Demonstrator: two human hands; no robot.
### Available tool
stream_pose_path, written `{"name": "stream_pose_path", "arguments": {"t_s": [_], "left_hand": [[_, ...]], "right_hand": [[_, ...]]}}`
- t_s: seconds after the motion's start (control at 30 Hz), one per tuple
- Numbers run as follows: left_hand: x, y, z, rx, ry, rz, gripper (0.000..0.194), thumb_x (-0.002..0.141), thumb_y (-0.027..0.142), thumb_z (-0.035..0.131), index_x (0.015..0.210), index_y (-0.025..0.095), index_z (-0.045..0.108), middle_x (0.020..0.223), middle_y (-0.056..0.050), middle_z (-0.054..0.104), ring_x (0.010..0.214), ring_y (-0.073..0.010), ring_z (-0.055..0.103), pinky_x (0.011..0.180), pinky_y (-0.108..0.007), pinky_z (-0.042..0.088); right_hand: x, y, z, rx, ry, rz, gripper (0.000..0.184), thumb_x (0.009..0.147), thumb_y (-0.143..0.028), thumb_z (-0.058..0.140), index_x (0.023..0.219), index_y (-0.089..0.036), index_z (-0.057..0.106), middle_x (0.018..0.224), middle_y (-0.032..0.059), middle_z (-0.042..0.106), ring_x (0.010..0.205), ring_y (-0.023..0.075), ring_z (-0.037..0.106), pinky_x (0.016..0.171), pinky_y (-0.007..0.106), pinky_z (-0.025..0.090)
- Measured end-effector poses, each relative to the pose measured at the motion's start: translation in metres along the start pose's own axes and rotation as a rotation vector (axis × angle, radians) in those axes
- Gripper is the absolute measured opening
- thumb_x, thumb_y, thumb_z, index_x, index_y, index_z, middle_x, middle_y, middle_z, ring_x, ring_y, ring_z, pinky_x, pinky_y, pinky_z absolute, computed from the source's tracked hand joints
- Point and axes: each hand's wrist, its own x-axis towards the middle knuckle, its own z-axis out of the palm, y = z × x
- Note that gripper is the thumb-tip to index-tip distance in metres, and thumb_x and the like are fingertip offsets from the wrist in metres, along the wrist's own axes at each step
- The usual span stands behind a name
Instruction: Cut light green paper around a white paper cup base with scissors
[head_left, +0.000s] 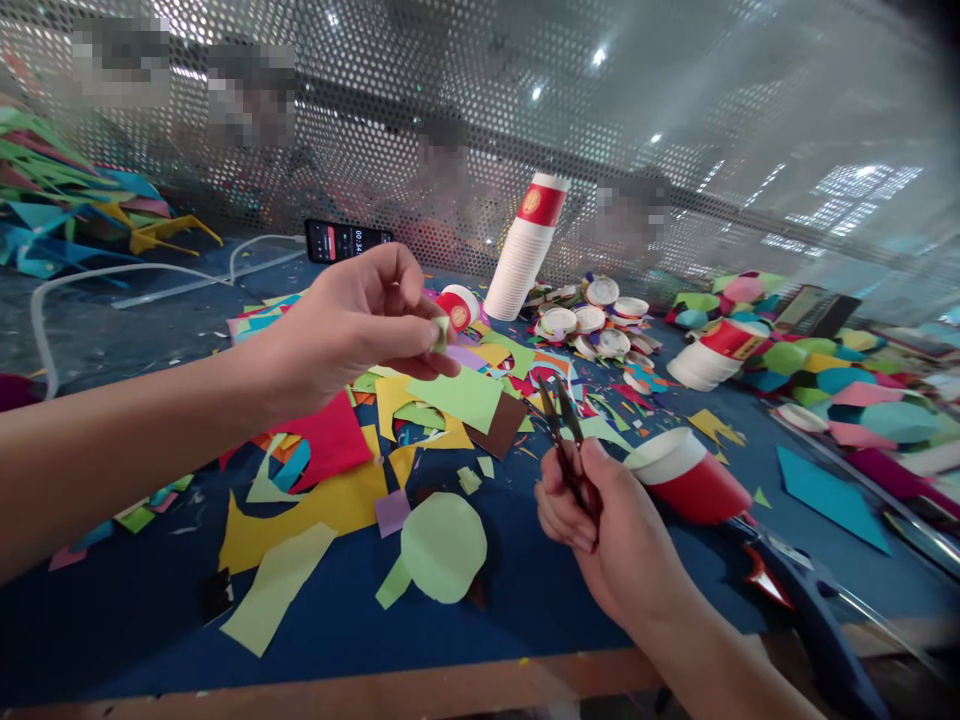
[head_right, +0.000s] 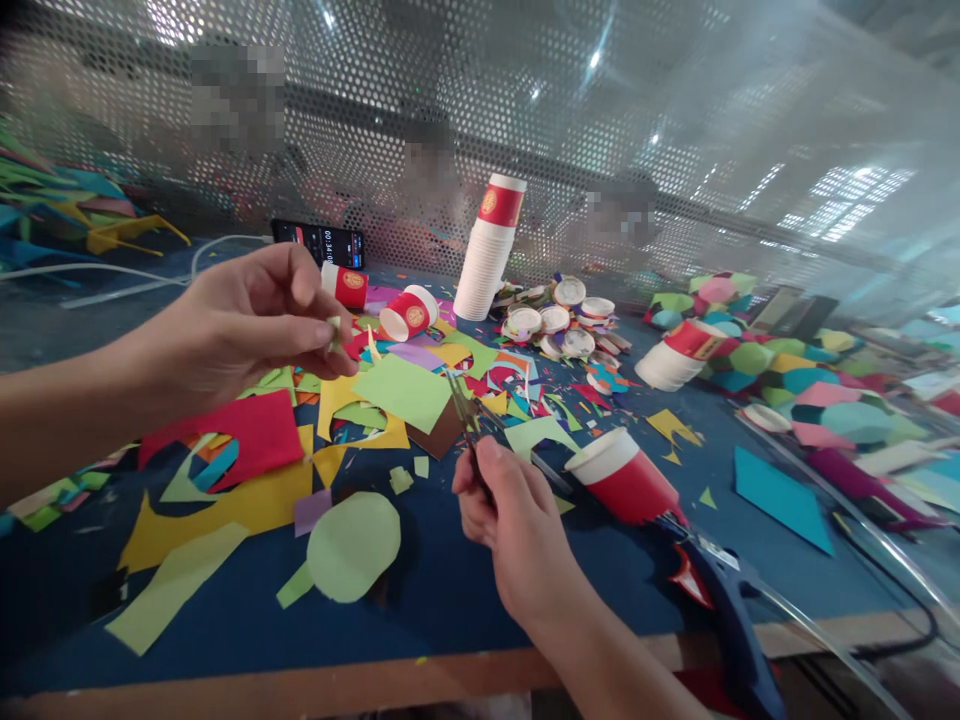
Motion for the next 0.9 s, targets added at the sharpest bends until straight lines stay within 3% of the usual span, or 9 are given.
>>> {"name": "stream_pose_path", "arguments": {"t_s": [0.2,0.37,0.5,0.67,0.8,0.9], "left_hand": [[0.008,-0.007,-0.005,0.123,-0.062,0.027,0.038,0.073,0.017,0.079,0.109,0.019,0.067,0.076,0.004,0.069,0.067,-0.0089,0.066,0.060,-0.018,0.050],[0.004,-0.010,0.001,0.187,-0.091,-0.027,0.024,0.079,0.020,0.076,0.102,0.019,0.075,0.076,0.002,0.071,0.072,-0.0105,0.069,0.062,-0.018,0.054],[-0.001,-0.007,0.005,0.127,-0.100,-0.112,0.013,0.077,0.018,0.075,0.088,0.019,0.068,0.070,0.004,0.070,0.067,-0.0116,0.073,0.063,-0.019,0.059],[-0.004,-0.004,0.008,0.136,-0.136,-0.115,0.009,0.071,0.015,0.073,0.074,0.018,0.064,0.068,0.005,0.072,0.066,-0.0105,0.073,0.063,-0.016,0.060],[-0.003,-0.006,0.009,0.257,-0.188,-0.108,0.008,0.073,0.017,0.072,0.080,0.018,0.076,0.072,0.003,0.076,0.070,-0.0090,0.072,0.065,-0.014,0.057],[-0.004,-0.009,0.009,0.343,-0.214,-0.029,0.011,0.075,0.023,0.076,0.085,0.020,0.079,0.071,0.003,0.074,0.066,-0.0090,0.067,0.059,-0.014,0.052]], "right_hand": [[-0.001,0.002,0.000,-0.052,-0.044,-0.020,0.048,0.076,-0.062,0.078,0.063,-0.019,0.060,0.042,-0.0091,0.030,0.041,0.0058,0.022,0.044,0.022,0.020],[0.000,0.003,-0.001,-0.063,-0.045,-0.033,0.047,0.077,-0.060,0.078,0.063,-0.018,0.060,0.043,-0.0089,0.031,0.041,0.0058,0.023,0.044,0.022,0.020],[0.000,0.003,0.000,-0.077,-0.050,-0.036,0.053,0.075,-0.066,0.078,0.064,-0.018,0.061,0.043,-0.0086,0.032,0.041,0.0056,0.023,0.043,0.022,0.019],[-0.001,0.005,0.001,-0.101,-0.056,-0.044,0.054,0.077,-0.068,0.077,0.064,-0.017,0.060,0.043,-0.0088,0.032,0.041,0.0058,0.024,0.044,0.022,0.020],[-0.002,0.006,-0.002,-0.118,-0.098,-0.053,0.053,0.083,-0.066,0.072,0.067,-0.017,0.060,0.045,-0.0091,0.032,0.042,0.0061,0.023,0.045,0.022,0.019],[-0.003,0.007,-0.004,-0.140,-0.157,-0.046,0.050,0.089,-0.062,0.066,0.069,-0.017,0.060,0.046,-0.0091,0.031,0.043,0.0064,0.022,0.046,0.024,0.018]]}}
